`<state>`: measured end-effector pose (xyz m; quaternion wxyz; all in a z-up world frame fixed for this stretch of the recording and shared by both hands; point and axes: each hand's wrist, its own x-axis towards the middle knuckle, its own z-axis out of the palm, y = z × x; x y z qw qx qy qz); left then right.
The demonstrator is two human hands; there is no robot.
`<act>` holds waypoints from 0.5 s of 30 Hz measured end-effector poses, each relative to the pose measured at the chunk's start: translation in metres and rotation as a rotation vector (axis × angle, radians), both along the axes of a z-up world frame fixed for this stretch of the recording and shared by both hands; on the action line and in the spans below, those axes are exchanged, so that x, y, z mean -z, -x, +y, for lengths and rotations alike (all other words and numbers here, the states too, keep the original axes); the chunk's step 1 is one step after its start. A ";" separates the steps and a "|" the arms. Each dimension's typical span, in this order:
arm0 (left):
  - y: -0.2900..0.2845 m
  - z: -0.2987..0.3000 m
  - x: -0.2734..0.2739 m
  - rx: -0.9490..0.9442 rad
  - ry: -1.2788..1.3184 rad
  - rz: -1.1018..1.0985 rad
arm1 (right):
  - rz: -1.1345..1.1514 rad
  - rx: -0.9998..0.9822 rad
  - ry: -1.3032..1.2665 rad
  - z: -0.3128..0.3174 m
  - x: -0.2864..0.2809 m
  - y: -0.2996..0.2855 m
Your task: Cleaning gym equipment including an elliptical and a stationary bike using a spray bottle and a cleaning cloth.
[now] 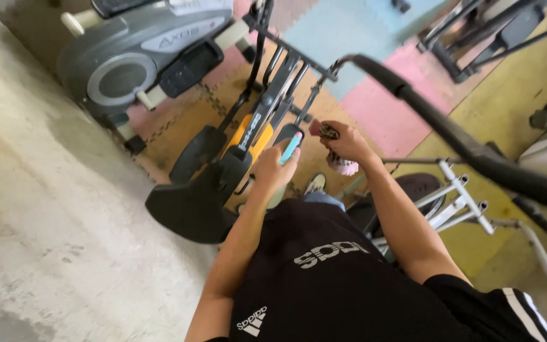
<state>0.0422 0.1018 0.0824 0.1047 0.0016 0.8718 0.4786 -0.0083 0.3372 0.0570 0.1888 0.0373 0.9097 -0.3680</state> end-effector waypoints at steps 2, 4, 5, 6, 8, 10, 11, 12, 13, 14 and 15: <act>0.009 0.016 -0.004 0.005 -0.035 -0.083 | 0.057 -0.064 0.067 0.017 0.002 0.008; 0.017 0.031 0.001 -0.016 -0.062 -0.025 | 0.055 -0.100 0.084 0.034 0.010 0.021; 0.020 0.039 0.004 -0.027 -0.087 0.017 | 0.037 -0.125 0.100 0.042 0.015 0.028; 0.025 0.045 0.004 -0.043 -0.086 0.026 | 0.044 -0.142 0.101 0.046 0.014 0.035; 0.034 0.059 0.007 -0.056 -0.050 0.073 | 0.004 -0.178 0.113 0.055 0.012 0.049; 0.044 0.071 0.020 -0.077 -0.073 0.092 | 0.033 -0.242 0.075 0.063 0.018 0.062; 0.050 0.078 0.027 -0.082 -0.096 0.106 | 0.056 -0.290 0.038 0.068 0.019 0.071; 0.054 0.085 0.032 -0.100 -0.095 0.119 | 0.068 -0.309 0.039 0.082 0.063 0.084; 0.059 0.093 0.036 -0.102 -0.071 0.124 | 0.037 -0.312 0.300 0.096 0.106 0.098; 0.064 0.100 0.041 -0.101 -0.046 0.131 | 0.003 -0.312 0.563 0.108 0.149 0.114; 0.069 0.106 0.029 -0.116 -0.042 0.146 | 0.014 -0.331 0.565 0.105 0.103 0.117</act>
